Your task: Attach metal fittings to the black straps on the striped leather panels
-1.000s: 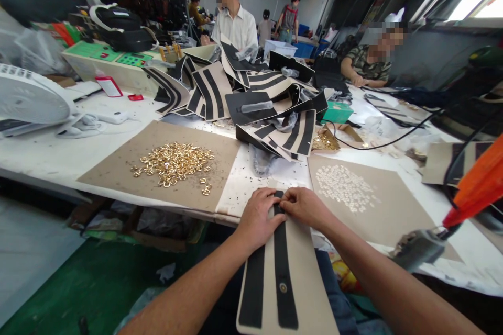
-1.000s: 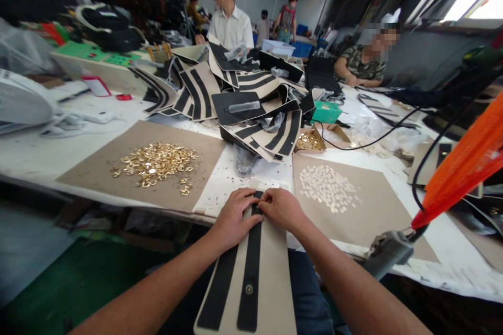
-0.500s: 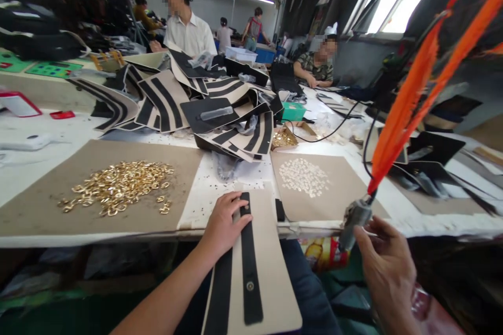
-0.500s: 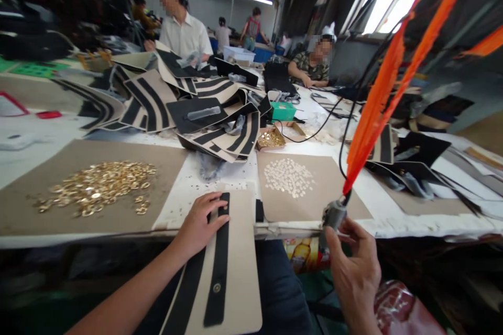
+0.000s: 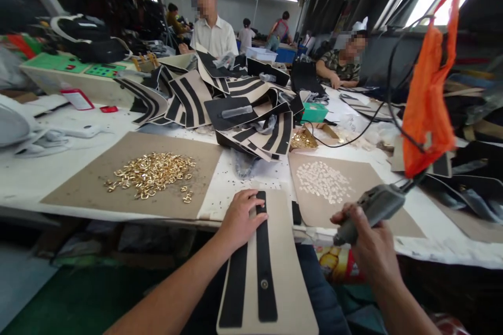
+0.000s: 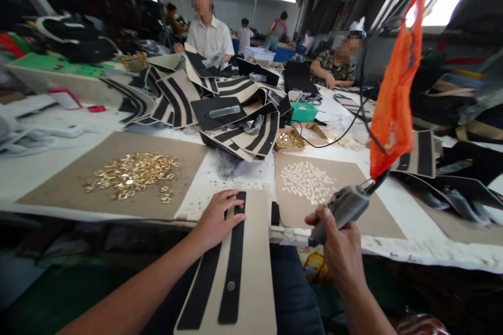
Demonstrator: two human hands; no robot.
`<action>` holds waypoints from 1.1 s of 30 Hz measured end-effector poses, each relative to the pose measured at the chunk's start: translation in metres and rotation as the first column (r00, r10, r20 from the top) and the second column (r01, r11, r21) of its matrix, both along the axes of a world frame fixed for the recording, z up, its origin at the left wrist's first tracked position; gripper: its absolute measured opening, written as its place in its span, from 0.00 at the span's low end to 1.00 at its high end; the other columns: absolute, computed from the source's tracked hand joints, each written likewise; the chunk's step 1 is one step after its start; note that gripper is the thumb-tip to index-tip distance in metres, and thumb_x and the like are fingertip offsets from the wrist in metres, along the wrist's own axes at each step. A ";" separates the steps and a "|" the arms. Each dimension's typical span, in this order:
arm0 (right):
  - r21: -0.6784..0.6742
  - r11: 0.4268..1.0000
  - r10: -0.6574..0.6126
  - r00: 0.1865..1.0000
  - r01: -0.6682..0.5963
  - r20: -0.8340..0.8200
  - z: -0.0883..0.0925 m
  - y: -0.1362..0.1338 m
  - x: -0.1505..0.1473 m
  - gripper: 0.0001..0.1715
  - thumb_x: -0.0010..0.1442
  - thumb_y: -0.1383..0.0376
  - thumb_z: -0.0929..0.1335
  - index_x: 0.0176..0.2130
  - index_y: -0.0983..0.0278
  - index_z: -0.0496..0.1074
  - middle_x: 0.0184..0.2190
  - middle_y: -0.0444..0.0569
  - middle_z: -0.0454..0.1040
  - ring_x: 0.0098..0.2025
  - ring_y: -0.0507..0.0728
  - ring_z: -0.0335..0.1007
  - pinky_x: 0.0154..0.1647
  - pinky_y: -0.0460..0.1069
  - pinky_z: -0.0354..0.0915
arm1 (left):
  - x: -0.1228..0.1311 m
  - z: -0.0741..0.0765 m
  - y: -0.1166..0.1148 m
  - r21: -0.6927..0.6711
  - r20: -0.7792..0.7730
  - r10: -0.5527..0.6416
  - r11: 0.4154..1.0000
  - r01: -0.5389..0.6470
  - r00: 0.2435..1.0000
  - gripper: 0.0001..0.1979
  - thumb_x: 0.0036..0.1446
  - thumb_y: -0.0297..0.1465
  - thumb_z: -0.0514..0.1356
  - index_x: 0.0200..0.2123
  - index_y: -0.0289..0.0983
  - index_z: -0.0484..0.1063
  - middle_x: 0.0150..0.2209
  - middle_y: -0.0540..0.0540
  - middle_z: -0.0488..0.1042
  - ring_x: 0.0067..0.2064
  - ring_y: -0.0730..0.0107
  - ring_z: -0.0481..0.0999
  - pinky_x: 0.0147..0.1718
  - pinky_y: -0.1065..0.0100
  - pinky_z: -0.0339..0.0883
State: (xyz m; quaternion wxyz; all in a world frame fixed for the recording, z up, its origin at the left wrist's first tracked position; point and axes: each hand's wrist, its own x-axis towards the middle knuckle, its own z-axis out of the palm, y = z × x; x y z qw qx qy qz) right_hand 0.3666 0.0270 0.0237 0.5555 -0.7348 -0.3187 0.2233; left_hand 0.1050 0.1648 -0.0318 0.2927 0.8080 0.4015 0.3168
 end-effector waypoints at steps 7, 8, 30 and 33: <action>0.520 0.805 0.455 0.859 -0.284 -0.235 0.030 0.099 -0.092 0.21 0.57 0.51 0.75 0.33 0.60 0.65 0.21 0.38 0.62 0.19 0.50 0.59 0.21 0.46 0.63 | 0.000 0.004 -0.001 -0.046 -0.006 0.013 0.999 -0.013 1.000 0.15 0.50 0.28 0.72 0.43 0.40 0.81 0.57 0.40 0.74 0.61 0.51 0.69 0.62 0.46 0.64; 0.522 0.798 0.469 0.854 -0.301 -0.224 0.026 0.109 -0.100 0.21 0.57 0.51 0.76 0.31 0.61 0.65 0.20 0.38 0.62 0.19 0.50 0.60 0.20 0.46 0.62 | 0.000 0.004 -0.001 -0.049 -0.004 0.014 0.999 -0.015 1.000 0.15 0.50 0.28 0.73 0.43 0.40 0.81 0.57 0.41 0.74 0.61 0.51 0.69 0.62 0.47 0.64; 0.387 0.756 0.585 0.810 -0.528 -0.039 -0.010 0.140 -0.115 0.18 0.60 0.58 0.74 0.28 0.61 0.64 0.19 0.39 0.64 0.19 0.50 0.59 0.21 0.47 0.60 | -0.004 -0.001 0.002 -0.082 0.016 -0.064 0.995 0.065 0.998 0.18 0.54 0.34 0.71 0.49 0.42 0.78 0.59 0.40 0.72 0.63 0.51 0.67 0.63 0.49 0.60; 0.383 0.718 0.645 0.762 -0.582 -0.052 -0.012 0.142 -0.114 0.16 0.61 0.60 0.72 0.29 0.60 0.63 0.20 0.39 0.64 0.20 0.50 0.58 0.22 0.47 0.59 | -0.003 -0.004 0.003 -0.100 0.048 -0.057 0.993 0.061 0.997 0.21 0.54 0.34 0.71 0.51 0.42 0.77 0.59 0.41 0.72 0.63 0.51 0.67 0.63 0.49 0.60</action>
